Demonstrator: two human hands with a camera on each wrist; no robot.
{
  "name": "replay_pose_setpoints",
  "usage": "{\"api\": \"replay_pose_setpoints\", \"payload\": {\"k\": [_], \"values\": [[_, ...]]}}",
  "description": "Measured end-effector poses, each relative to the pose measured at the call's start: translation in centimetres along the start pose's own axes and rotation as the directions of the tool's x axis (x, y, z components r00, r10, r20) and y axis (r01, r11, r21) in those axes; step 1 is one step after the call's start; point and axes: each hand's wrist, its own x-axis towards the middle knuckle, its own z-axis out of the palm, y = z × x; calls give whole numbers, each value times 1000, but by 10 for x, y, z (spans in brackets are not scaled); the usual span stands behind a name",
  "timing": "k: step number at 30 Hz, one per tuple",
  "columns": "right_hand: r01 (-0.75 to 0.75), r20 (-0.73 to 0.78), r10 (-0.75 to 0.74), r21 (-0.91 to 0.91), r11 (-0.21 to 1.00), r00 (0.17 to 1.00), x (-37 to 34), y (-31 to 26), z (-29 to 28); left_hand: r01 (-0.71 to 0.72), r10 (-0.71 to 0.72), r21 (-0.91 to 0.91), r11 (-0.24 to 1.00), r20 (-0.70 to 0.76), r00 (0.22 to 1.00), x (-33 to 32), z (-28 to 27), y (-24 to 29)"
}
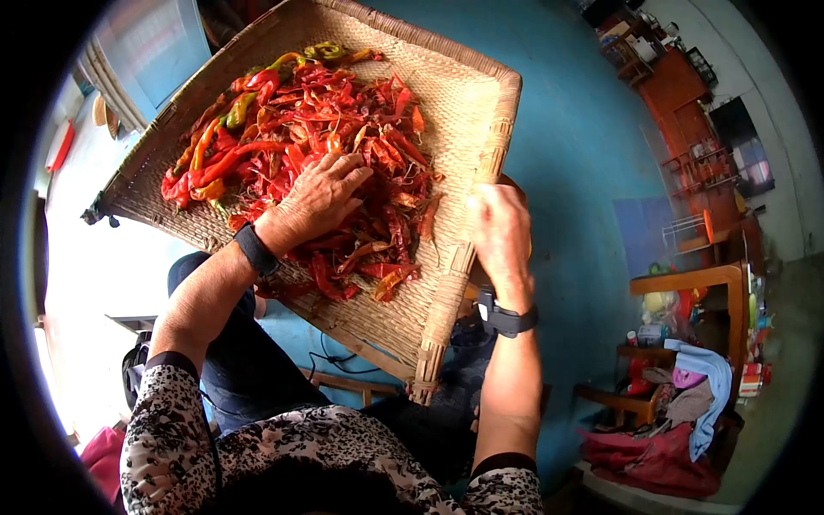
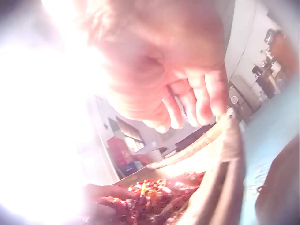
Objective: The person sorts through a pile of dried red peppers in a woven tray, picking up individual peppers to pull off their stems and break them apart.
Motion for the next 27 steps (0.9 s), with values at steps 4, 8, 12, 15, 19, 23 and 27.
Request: {"api": "replay_pose_setpoints", "payload": {"k": [4,8,12,15,19,23,27], "values": [[184,281,-231,185,965,932,8,-24,35,-3,3,12,1000,54,999,1,3,-3],[233,417,-249,90,968,874,11,-22,52,-61,61,26,998,22,998,0,1,-5],[103,485,-123,67,992,866,15,-31,48,-62,59,36,997,87,994,-3,-14,0],[90,238,-182,353,931,954,15,-36,35,-51,52,-22,998,33,998,-4,-18,-2],[73,-12,-75,388,919,997,5,-33,8,-57,40,-162,985,-105,994,-3,-21,2],[-79,-249,139,240,968,959,-3,-3,-16,-83,57,-192,978,-137,989,1,-23,8],[-145,-405,161,69,987,900,-15,33,-36,-72,65,-157,985,-52,997,1,-17,12]]}}
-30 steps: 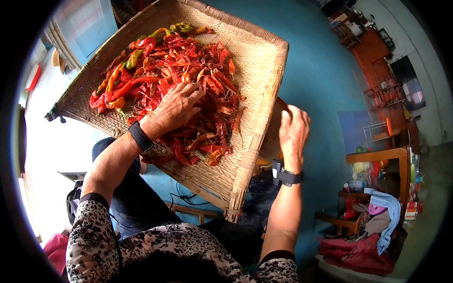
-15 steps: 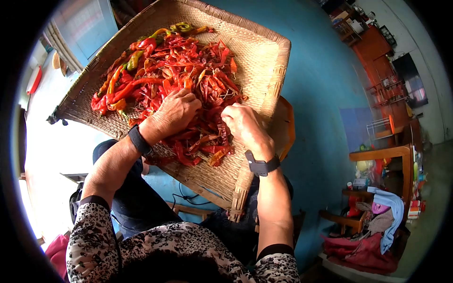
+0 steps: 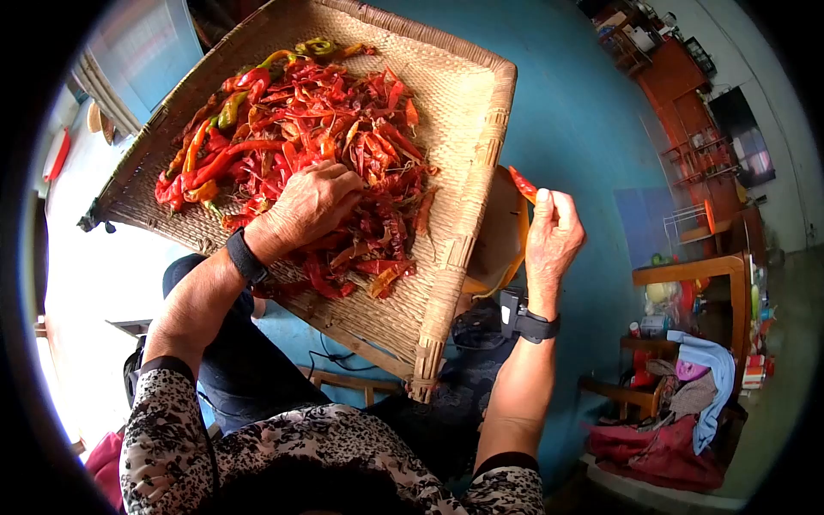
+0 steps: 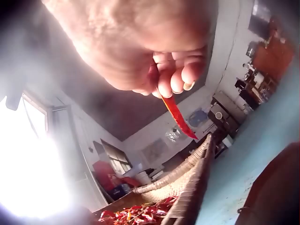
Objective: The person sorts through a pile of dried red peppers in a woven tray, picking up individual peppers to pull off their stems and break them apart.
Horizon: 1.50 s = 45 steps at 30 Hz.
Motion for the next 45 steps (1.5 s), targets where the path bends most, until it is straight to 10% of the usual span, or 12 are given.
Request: {"api": "replay_pose_setpoints", "payload": {"k": [5,15,20,26,31,33,37,42,45], "values": [[42,267,74,-404,914,961,-9,17,-8,-19,19,7,1000,48,999,2,5,2],[215,688,-303,215,953,659,-36,-75,68,-76,62,-262,962,-62,996,5,-5,14],[222,550,-333,259,940,766,-30,-85,78,48,-72,-245,968,-88,994,2,-7,9],[143,299,-98,-132,981,949,-5,-46,47,18,-23,-150,988,-33,999,0,-6,2],[34,330,177,-546,837,927,-2,-11,14,-148,154,-108,983,55,987,-2,10,6],[240,250,-115,-560,793,962,-8,-6,13,-170,178,-98,981,76,981,-3,18,8],[274,327,-227,-104,956,917,-13,-22,31,-253,250,23,967,107,962,-6,28,8],[329,738,-280,83,941,615,-29,-52,64,-243,214,87,966,261,941,-6,22,7],[247,685,-329,219,944,650,-28,-68,79,-247,248,-34,968,219,944,-4,19,3]]}}
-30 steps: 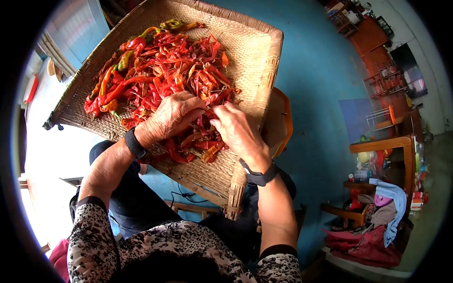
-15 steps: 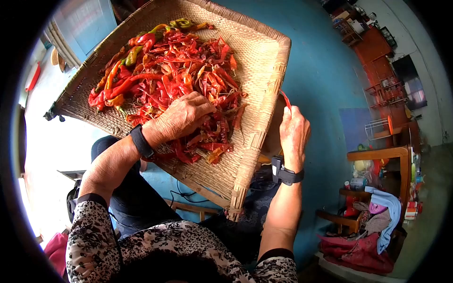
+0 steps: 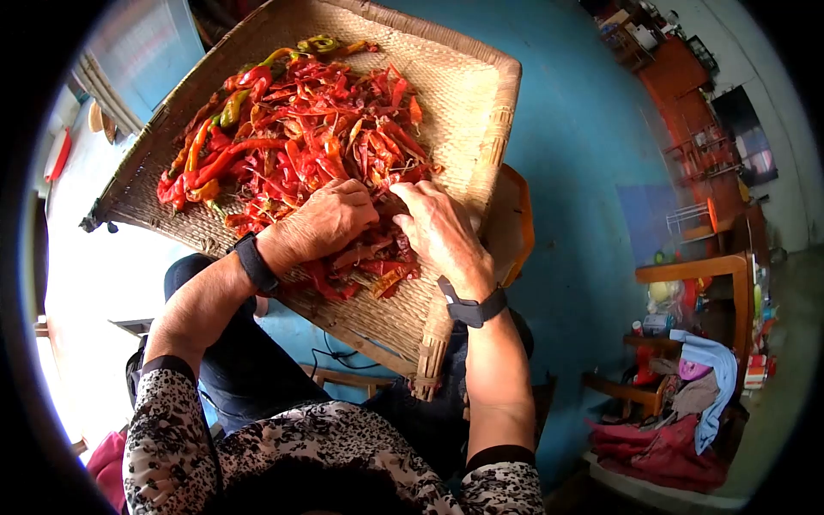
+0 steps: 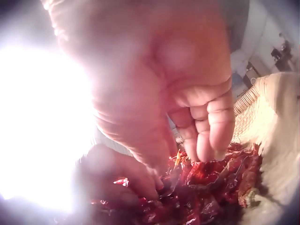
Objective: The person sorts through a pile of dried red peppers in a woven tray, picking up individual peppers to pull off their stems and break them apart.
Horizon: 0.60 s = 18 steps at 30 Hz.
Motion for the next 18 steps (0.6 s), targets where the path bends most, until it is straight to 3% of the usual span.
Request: {"api": "replay_pose_setpoints", "payload": {"k": [3,4,6,8,11,12,14,18], "values": [[14,115,-9,-39,999,993,7,-9,6,-6,10,49,999,-84,996,-6,1,-4],[20,209,11,-143,990,978,6,-8,9,3,1,48,999,-85,996,-8,0,-5],[-92,327,195,-307,947,925,6,-7,19,84,-81,67,994,-54,995,-10,-4,-6],[-60,296,168,-341,938,940,10,-4,23,107,-104,42,993,-65,992,-14,-12,-6],[-138,272,142,-34,990,952,13,-4,12,130,-129,28,991,-47,991,-15,-14,-14],[-367,344,330,48,929,879,15,-12,-1,129,-128,28,991,-48,991,-15,-13,-16],[-243,76,232,234,941,970,4,2,-1,165,-160,47,985,-80,984,-13,-11,-16],[-195,-158,272,384,903,949,-6,6,-21,107,-101,66,992,-89,991,-13,-7,-9]]}}
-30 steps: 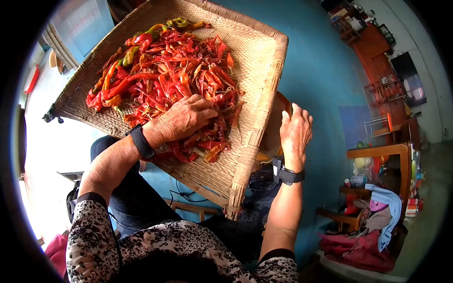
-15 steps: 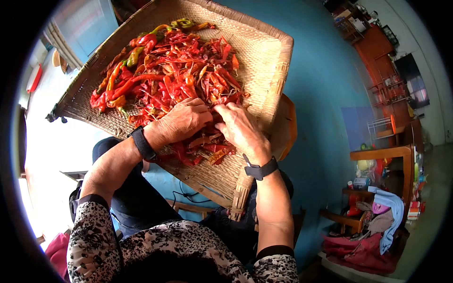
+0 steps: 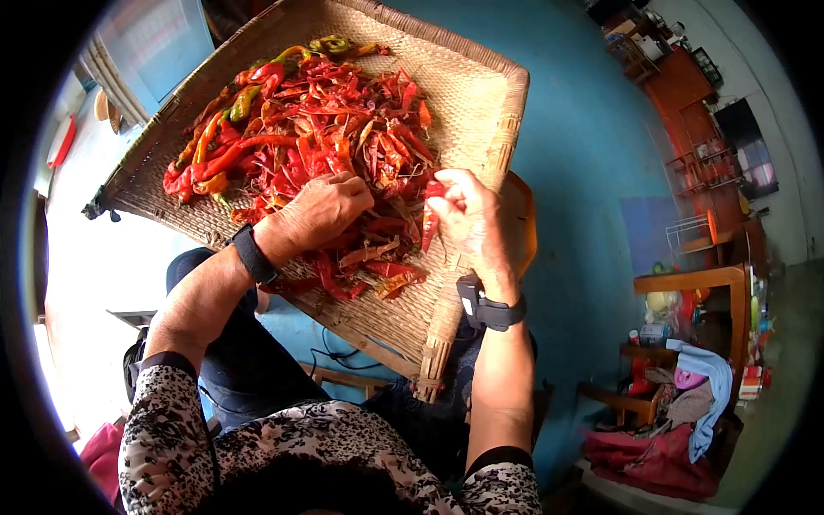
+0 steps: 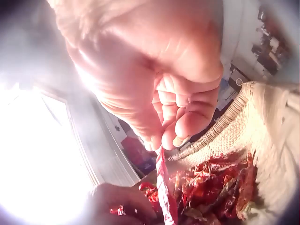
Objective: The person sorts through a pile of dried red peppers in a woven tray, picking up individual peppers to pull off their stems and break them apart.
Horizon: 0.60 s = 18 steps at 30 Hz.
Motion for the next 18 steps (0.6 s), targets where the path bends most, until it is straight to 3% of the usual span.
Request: {"api": "replay_pose_setpoints", "payload": {"k": [2,4,5,8,10,12,14,16,18], "values": [[-30,-89,44,149,988,995,-3,2,-13,2,-2,21,1000,18,1000,2,1,5],[36,-242,-15,81,996,970,-5,12,-26,16,-17,40,999,26,1000,2,7,4],[41,-316,10,155,987,949,-10,14,-34,11,-13,49,999,32,999,2,9,3],[58,-554,-75,-48,997,829,-16,34,-61,23,-23,15,1000,-16,1000,4,1,7],[-41,-581,-59,-157,987,812,-21,39,-74,20,-20,13,1000,-9,1000,6,-2,8],[-119,-560,-44,-252,960,828,-23,43,-79,63,-63,53,997,10,998,8,-12,11],[-140,-482,-166,-535,833,860,-22,52,-75,76,-77,50,996,33,996,7,-16,11],[8,-366,-252,-554,832,896,-17,34,-60,95,-94,48,994,-11,995,5,-17,10],[145,-148,-228,-433,890,962,-13,21,-36,110,-110,4,994,-16,994,7,-15,5]]}}
